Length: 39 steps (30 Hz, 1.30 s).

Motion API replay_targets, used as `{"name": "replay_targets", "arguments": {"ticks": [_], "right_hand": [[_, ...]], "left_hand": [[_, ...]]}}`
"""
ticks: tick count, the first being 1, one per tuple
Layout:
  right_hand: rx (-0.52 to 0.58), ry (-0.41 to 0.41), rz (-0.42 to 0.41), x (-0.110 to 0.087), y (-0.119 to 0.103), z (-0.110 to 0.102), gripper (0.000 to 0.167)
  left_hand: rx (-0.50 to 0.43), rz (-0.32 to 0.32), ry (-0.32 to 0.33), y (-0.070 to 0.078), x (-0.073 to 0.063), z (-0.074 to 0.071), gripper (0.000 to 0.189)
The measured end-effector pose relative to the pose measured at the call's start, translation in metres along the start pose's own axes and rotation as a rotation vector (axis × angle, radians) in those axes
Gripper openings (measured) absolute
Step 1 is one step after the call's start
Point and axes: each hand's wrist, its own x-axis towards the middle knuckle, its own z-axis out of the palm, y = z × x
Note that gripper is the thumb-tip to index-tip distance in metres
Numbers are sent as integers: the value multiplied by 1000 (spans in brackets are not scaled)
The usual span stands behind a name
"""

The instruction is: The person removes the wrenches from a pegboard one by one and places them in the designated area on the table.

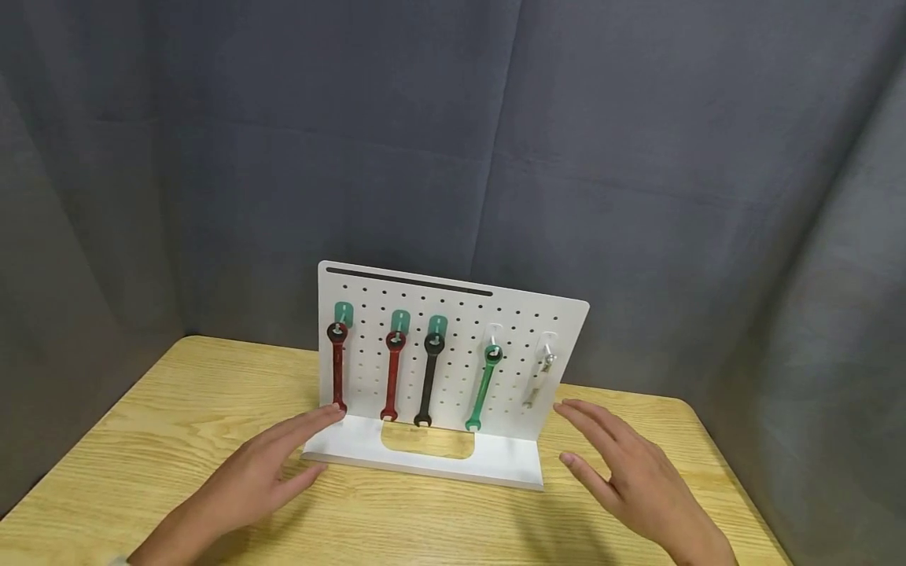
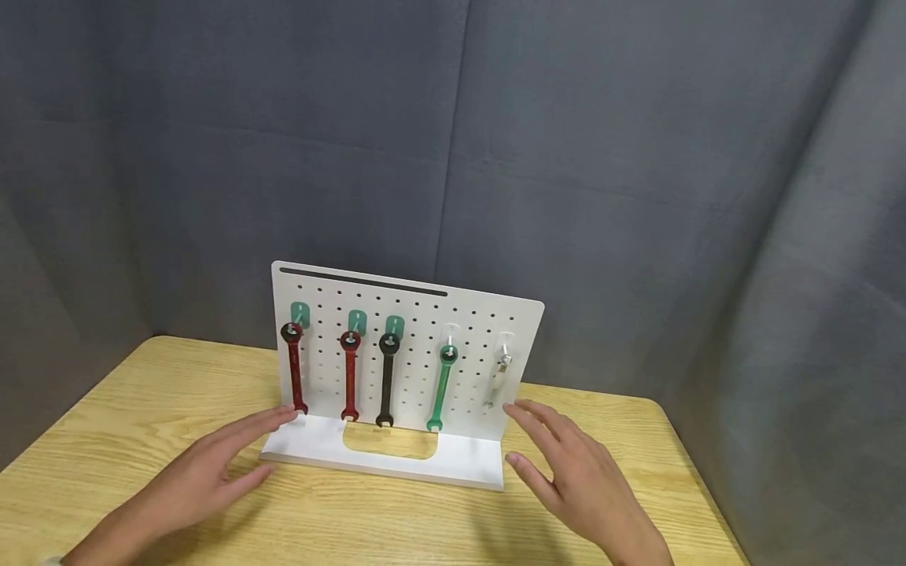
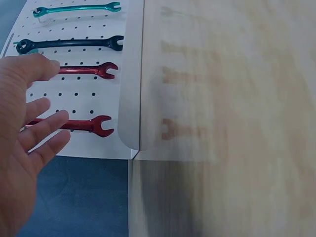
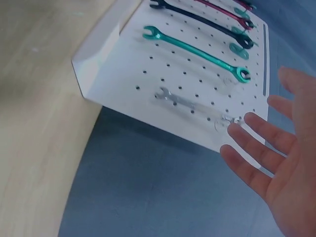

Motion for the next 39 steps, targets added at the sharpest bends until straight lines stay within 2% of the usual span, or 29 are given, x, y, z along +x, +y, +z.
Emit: {"name": "replay_targets", "arguments": {"ticks": [3, 8, 14, 17, 21, 24, 30, 34, 39], "right_hand": [[0, 32, -8, 7, 9, -6, 64], [35, 95, 6, 28, 29, -18, 64], [65, 146, -10, 58, 44, -23, 62], [60, 170, -10, 67, 48, -24, 60], [53, 206, -2, 73, 53, -23, 57], [60, 221, 3, 77, 56, -21, 57], [88, 235, 29, 87, 56, -19, 59], [116, 244, 76, 92, 55, -19, 58], [133, 257, 111, 96, 55, -19, 56]], "left_hand": [[-15, -20, 34, -2, 1, 2, 66], [-112, -58, 97, -7, 5, 12, 56], [-223, -144, 241, -11, 12, 22, 45], [-280, -176, 291, -13, 16, 23, 42], [-373, -228, 320, -16, 19, 25, 38], [-403, -257, 343, -19, 21, 26, 37], [-426, -293, 376, -23, 25, 28, 38], [-425, -305, 392, -24, 28, 31, 38], [-426, -308, 379, -27, 32, 35, 41]]}}
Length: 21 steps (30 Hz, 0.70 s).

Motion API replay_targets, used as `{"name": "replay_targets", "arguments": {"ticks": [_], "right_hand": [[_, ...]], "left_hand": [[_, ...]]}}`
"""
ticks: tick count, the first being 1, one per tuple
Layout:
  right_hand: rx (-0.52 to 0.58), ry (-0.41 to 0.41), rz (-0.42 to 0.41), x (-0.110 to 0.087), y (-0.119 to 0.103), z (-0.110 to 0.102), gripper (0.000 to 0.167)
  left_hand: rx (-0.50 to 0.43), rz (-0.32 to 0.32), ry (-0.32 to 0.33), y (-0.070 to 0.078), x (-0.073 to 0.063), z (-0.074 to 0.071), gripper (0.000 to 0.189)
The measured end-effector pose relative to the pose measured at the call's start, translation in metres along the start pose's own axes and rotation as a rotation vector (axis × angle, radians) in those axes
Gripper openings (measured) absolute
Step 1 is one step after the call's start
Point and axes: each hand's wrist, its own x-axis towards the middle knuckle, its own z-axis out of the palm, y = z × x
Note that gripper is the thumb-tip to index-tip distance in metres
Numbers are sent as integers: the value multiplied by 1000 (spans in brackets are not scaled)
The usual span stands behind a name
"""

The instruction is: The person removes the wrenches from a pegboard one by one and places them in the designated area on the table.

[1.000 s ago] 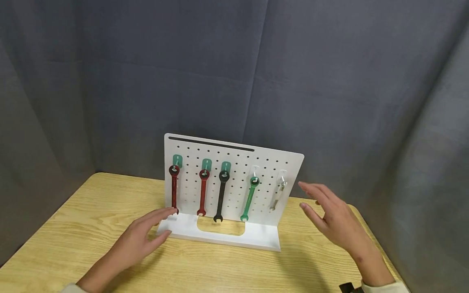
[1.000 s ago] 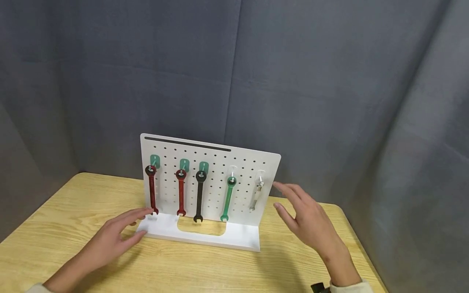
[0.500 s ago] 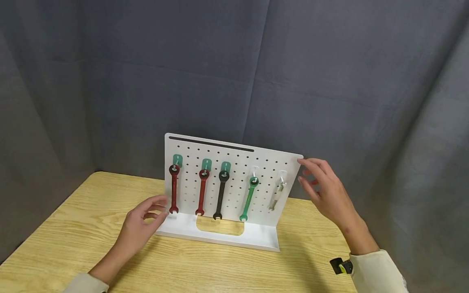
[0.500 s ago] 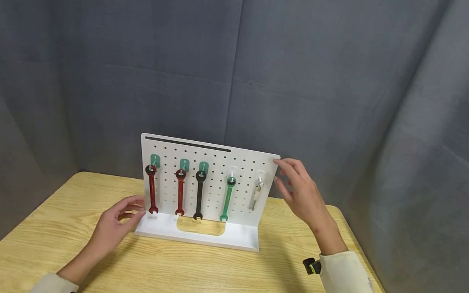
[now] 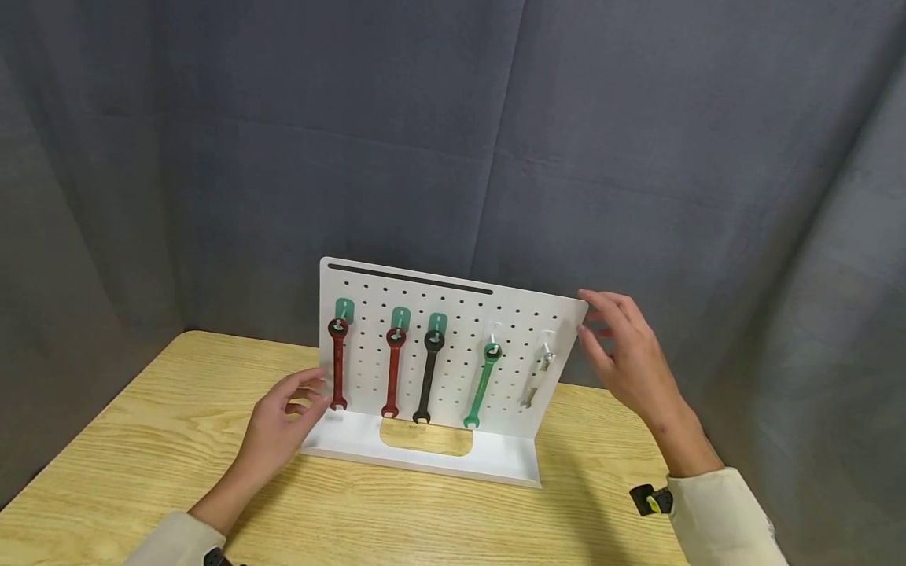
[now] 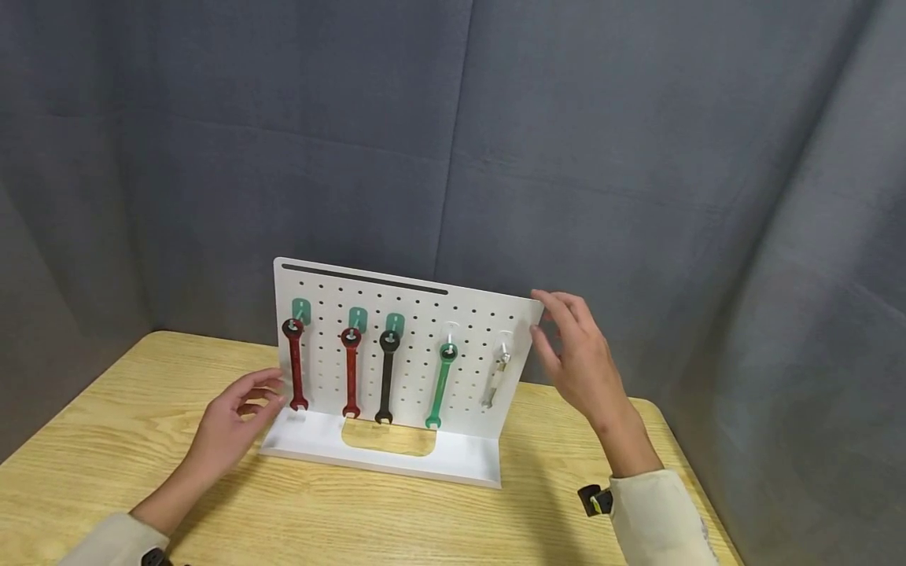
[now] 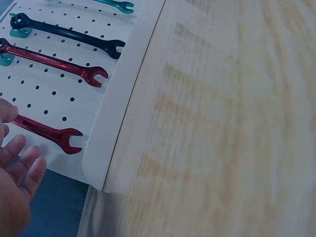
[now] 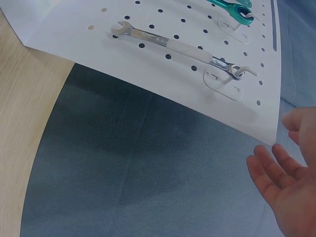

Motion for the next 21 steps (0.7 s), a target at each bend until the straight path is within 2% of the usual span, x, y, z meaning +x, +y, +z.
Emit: {"name": "replay_targets", "arguments": {"ticks": [6, 10, 14, 21], "right_hand": [[-12, 2, -26, 4, 3, 1, 49], [-18, 5, -43, 10, 3, 2, 46], [-2, 7, -53, 14, 6, 4, 39], [139, -15, 59, 15, 13, 4, 33]], "left_hand": [[37, -16, -60, -1, 4, 2, 43], [24, -21, -57, -2, 10, -1, 38], [1, -71, -75, -3, 16, -3, 35], [-45, -142, -129, -5, 20, 6, 40]]}}
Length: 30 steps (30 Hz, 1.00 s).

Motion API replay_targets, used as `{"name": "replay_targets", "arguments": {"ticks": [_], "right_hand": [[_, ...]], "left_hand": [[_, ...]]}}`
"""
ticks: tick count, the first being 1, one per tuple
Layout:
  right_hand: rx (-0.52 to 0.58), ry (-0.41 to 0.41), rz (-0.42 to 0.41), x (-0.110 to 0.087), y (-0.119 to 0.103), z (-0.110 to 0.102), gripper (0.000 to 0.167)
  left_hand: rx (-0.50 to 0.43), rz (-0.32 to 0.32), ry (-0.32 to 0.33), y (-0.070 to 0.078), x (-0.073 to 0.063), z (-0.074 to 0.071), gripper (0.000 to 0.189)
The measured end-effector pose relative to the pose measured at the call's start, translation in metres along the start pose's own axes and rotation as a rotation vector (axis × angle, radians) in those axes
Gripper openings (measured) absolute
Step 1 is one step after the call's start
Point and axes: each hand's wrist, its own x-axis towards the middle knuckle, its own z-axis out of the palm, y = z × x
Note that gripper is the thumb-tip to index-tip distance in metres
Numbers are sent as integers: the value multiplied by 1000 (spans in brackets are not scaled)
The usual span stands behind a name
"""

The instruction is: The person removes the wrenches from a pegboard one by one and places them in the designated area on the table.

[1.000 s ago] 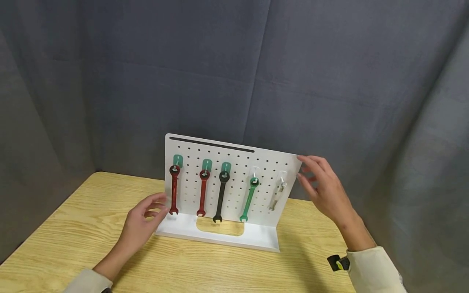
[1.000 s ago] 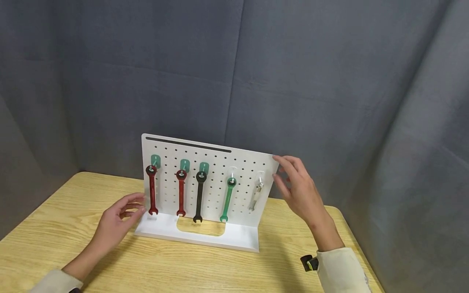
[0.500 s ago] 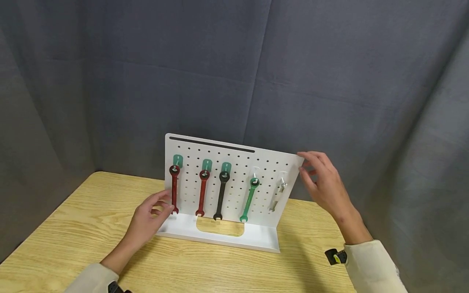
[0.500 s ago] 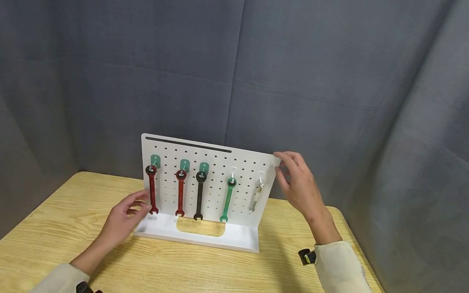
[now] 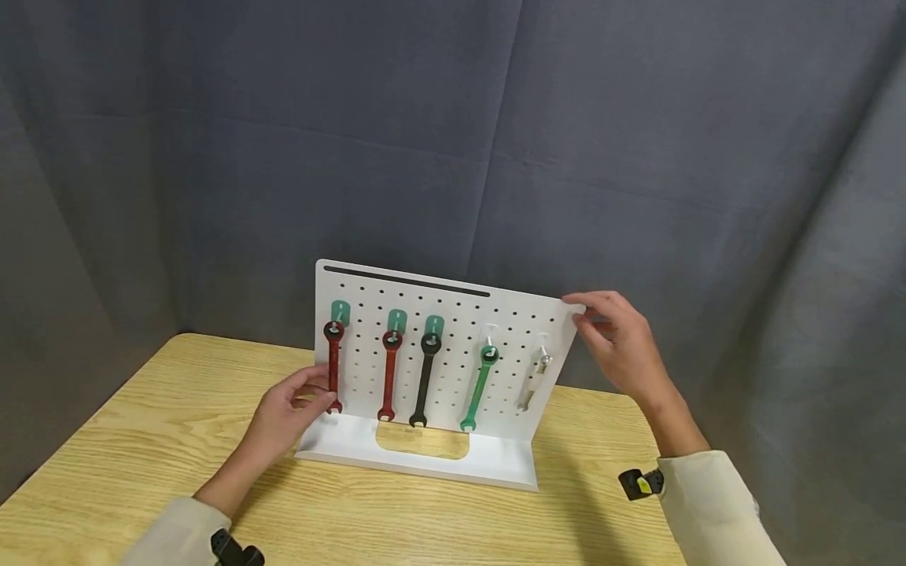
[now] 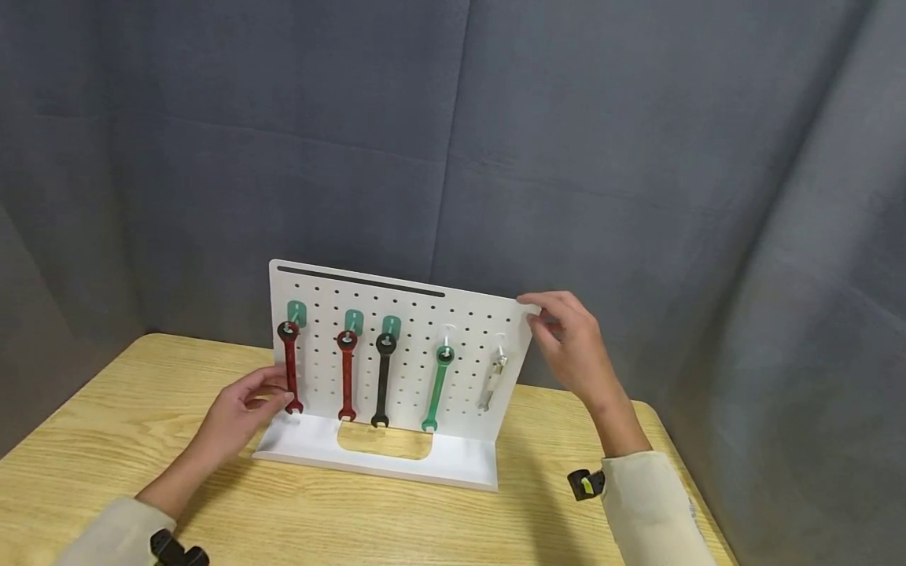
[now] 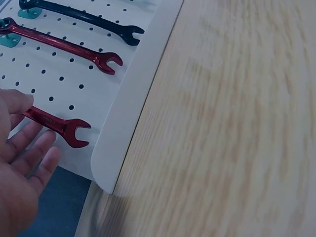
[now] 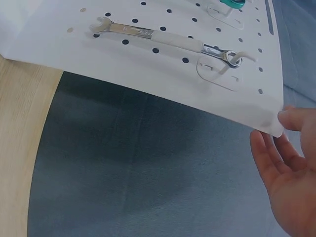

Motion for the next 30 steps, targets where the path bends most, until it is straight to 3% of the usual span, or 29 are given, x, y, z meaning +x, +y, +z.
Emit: {"name": "replay_targets", "arguments": {"ticks": [4, 13, 19, 24, 30], "right_hand": [[62, -12, 55, -2, 3, 0, 34], [109, -17, 89, 0, 8, 3, 33], [160, -29, 143, 3, 8, 4, 31], [198, -35, 167, 4, 7, 4, 30], [210, -44, 174, 4, 9, 6, 29]], "left_hand": [[-57, -23, -12, 2, 0, 3, 36], [-70, -74, -25, 2, 0, 3, 29], [-172, -122, -47, 0, 0, 2, 31], [-232, -122, -54, -1, 0, 4, 31], [-199, -167, -42, 0, -1, 5, 28]]}}
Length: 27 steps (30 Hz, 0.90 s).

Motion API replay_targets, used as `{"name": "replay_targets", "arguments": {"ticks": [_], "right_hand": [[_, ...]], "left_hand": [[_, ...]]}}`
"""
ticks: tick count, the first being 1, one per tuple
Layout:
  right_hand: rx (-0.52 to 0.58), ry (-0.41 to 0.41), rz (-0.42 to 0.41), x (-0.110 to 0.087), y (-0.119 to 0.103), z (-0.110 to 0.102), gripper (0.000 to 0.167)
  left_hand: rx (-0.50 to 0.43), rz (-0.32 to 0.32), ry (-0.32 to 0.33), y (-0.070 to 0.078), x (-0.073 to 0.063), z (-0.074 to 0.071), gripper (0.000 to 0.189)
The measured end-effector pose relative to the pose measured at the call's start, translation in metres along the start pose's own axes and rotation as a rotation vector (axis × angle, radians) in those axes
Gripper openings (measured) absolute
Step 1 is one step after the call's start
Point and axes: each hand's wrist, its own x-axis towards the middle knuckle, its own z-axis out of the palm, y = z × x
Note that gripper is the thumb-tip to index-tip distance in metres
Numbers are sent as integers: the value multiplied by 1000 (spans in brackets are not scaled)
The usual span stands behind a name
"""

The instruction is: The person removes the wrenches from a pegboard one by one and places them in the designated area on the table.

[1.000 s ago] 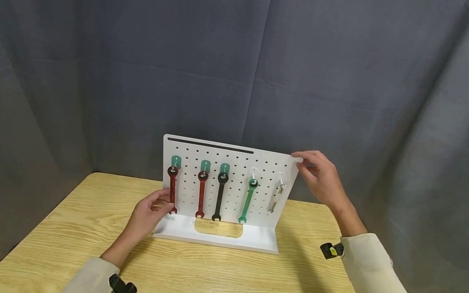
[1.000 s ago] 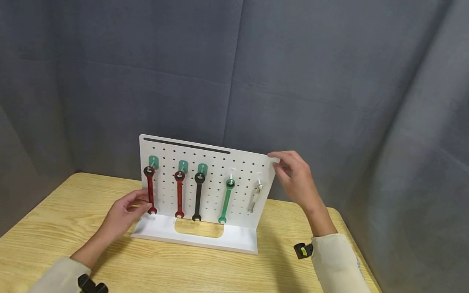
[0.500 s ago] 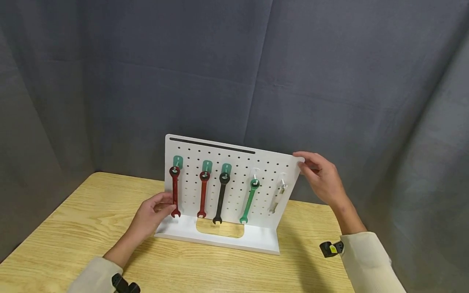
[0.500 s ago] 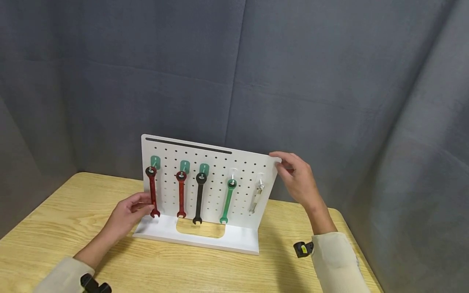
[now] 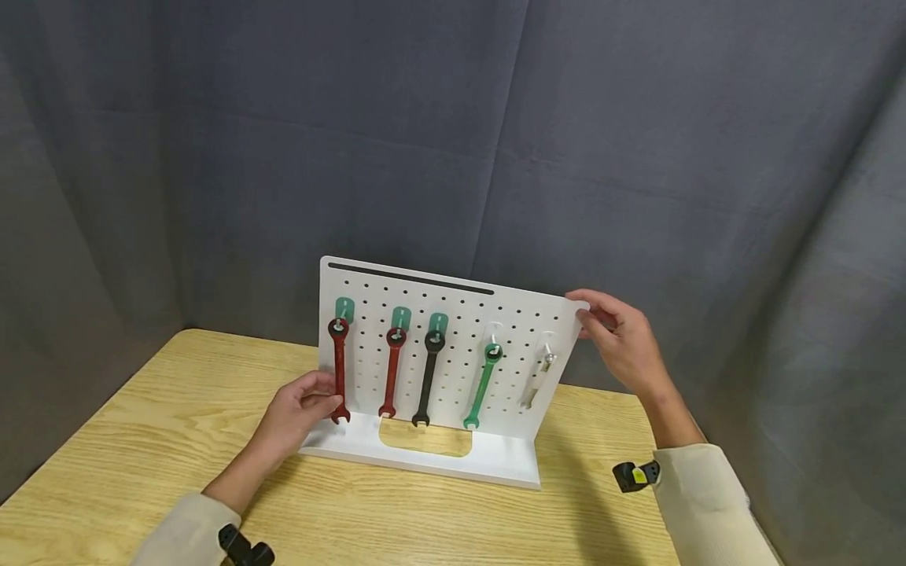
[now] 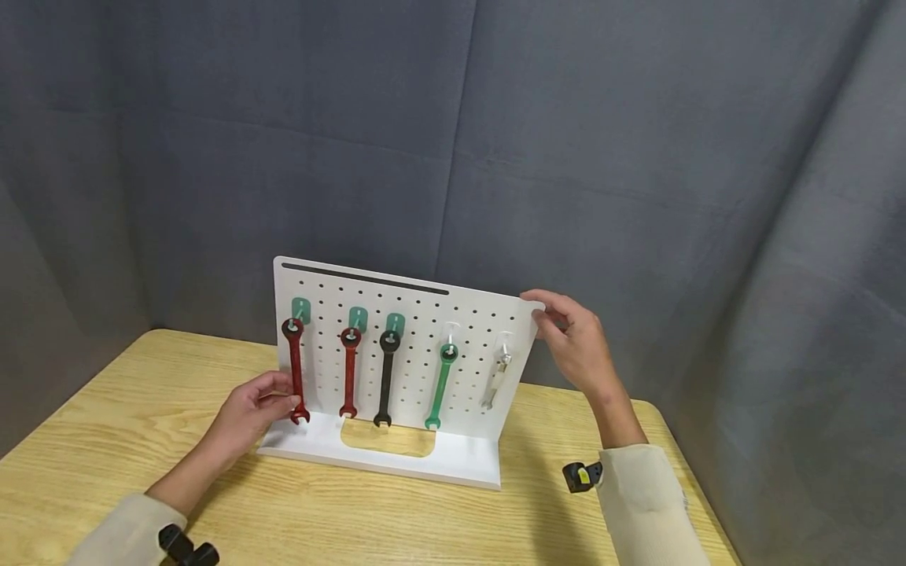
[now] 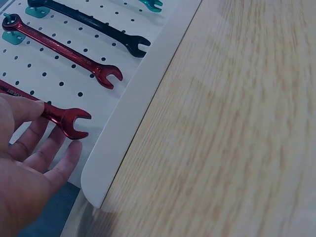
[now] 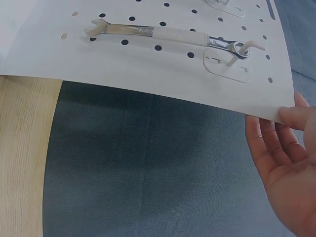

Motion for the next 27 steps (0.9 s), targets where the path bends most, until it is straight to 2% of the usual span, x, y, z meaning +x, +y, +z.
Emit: {"name": "replay_targets", "arguments": {"ticks": [8, 19, 27], "right_hand": [[18, -12, 11, 0, 3, 0, 30], [31, -22, 35, 0, 4, 0, 30], [40, -30, 29, -2, 3, 2, 30]], "left_hand": [[12, -61, -14, 4, -3, -1, 27], [-24, -29, -57, 10, -13, -2, 29], [-55, -41, -64, 12, -21, -3, 29]]}}
